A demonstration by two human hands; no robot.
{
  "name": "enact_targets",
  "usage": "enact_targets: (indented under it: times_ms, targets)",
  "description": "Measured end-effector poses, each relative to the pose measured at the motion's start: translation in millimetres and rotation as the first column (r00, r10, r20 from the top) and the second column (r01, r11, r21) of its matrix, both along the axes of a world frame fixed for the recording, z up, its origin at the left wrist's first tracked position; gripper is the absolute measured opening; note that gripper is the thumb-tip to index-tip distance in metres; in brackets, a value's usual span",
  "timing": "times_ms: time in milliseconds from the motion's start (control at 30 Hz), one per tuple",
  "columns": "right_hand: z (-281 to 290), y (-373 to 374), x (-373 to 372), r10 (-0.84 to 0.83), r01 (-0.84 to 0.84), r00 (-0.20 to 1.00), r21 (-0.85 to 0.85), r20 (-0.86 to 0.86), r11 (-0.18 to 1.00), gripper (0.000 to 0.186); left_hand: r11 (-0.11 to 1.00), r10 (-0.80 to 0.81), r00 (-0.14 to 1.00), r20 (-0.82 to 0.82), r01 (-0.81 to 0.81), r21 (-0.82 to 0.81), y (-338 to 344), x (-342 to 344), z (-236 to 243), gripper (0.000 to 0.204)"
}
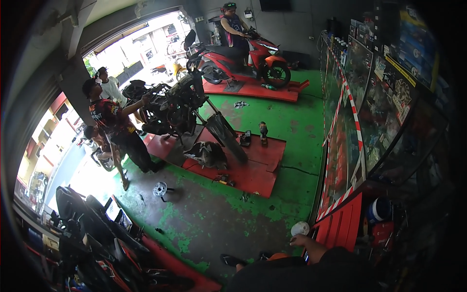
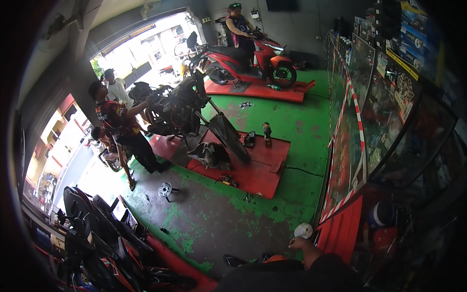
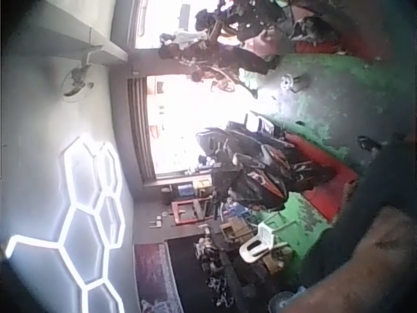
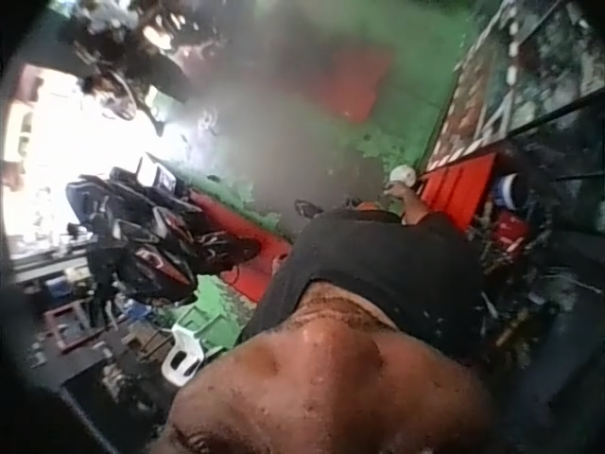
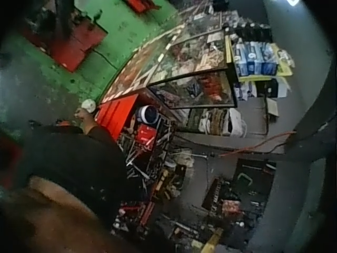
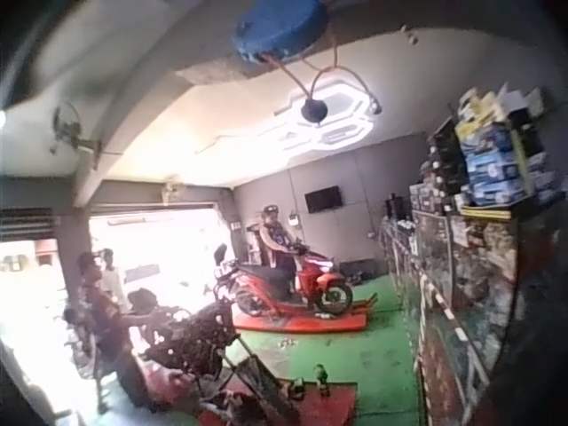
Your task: The recorder is servicing or repairing a red motorcycle, removing and reattaching parts of the side engine casing with a T-wrench.
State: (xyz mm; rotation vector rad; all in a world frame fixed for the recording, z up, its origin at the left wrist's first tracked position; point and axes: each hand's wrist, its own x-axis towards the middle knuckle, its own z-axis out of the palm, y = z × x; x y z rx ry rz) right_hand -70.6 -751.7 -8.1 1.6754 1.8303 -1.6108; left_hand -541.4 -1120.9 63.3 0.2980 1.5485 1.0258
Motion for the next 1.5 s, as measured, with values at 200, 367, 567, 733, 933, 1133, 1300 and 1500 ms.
enact_targets:
  times_ms: [200, 367, 567, 733, 933, 1133, 1300, 1500]
  targets:
    - [-12, -4, 4, 0.020, -0.020, 1.000, 0.005, -0.023, 1.000, 0.046, 0.998, -0.061, 0.997, -0.046, 0.060, -0.012, 6, -4, -1, 0.041]
    - [-10, -6, 2, 0.023, -0.022, 1.000, 0.036, -0.003, 0.999, 0.046, 0.995, -0.102, 0.991, -0.086, 0.100, -0.028, 7, -6, -3, 0.040]
    - [-8, -9, 5, 0.018, -0.018, 1.000, 0.036, -0.001, 0.999, 0.045, 0.988, -0.153, 0.980, -0.131, 0.147, -0.048, 7, -6, -5, 0.038]
    - [-2, -9, 4, 0.036, -0.038, 0.999, 0.058, 0.032, 0.998, 0.044, 0.982, -0.188, 0.967, -0.172, 0.180, -0.065, 7, -6, -7, 0.037]
    - [-3, -7, 6, 0.020, -0.020, 1.000, 0.039, 0.012, 0.999, 0.045, 0.971, -0.237, 0.947, -0.215, 0.224, -0.084, 10, -4, -9, 0.036]
    - [-5, -5, 9, 0.043, -0.042, 0.999, 0.067, -0.011, 0.997, 0.047, 0.960, -0.278, 0.925, -0.261, 0.259, -0.104, 14, -2, -10, 0.036]
    - [-4, -7, 10, 0.011, -0.010, 1.000, 0.040, -0.015, 0.999, 0.047, 0.950, -0.311, 0.901, -0.301, 0.287, -0.124, 17, -3, -11, 0.035]
    - [0, -7, 9, 0.035, -0.036, 0.999, 0.026, 0.015, 0.999, 0.050, 0.935, -0.354, 0.868, -0.347, 0.318, -0.157, 16, -6, -14, 0.035]
